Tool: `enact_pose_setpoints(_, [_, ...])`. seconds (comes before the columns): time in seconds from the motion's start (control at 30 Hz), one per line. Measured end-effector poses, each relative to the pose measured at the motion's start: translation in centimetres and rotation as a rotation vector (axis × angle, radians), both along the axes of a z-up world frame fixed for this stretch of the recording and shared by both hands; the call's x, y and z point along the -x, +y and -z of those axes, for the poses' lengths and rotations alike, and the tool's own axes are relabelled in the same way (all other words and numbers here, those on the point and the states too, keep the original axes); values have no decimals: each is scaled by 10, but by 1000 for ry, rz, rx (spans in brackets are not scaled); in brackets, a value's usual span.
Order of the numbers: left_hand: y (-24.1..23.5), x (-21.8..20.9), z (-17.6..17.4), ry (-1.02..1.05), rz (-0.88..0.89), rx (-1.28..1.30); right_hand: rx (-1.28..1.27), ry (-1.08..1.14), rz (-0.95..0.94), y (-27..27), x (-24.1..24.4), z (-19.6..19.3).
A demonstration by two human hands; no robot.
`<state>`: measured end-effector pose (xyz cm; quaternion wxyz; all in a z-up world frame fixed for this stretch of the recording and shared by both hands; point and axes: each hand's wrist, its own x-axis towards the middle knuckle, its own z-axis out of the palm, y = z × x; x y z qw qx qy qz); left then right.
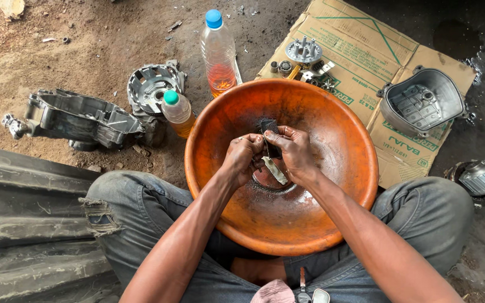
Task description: The person sits on the ground and scrubs a small metal mechanical part with a brush inside an orange plastic basin filled with liquid. The person repeatedly scrubs the part and dips it into the liquid, while other disassembled engine components and bottles are visible on the surrounding ground.
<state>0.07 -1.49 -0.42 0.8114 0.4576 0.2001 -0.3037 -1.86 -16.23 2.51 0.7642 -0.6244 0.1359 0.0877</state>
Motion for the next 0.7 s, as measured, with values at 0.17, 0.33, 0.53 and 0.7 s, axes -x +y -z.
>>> enact_pose_setpoints(0.17, [2,2,-9,29,-7,-57,199,-13,-15,-3,2,12])
enact_pose_setpoints(0.33, [-1,5,-4,26,-46,-32,120,-67,-35,5,7,3])
enact_pose_setpoints(0.53, [-3,9,-5,50,-34,-38,26,-45,20,7,7,0])
enact_pose_setpoints(0.7, [-1,6,4,86,-104,46,230,-44,-10,4,6,13])
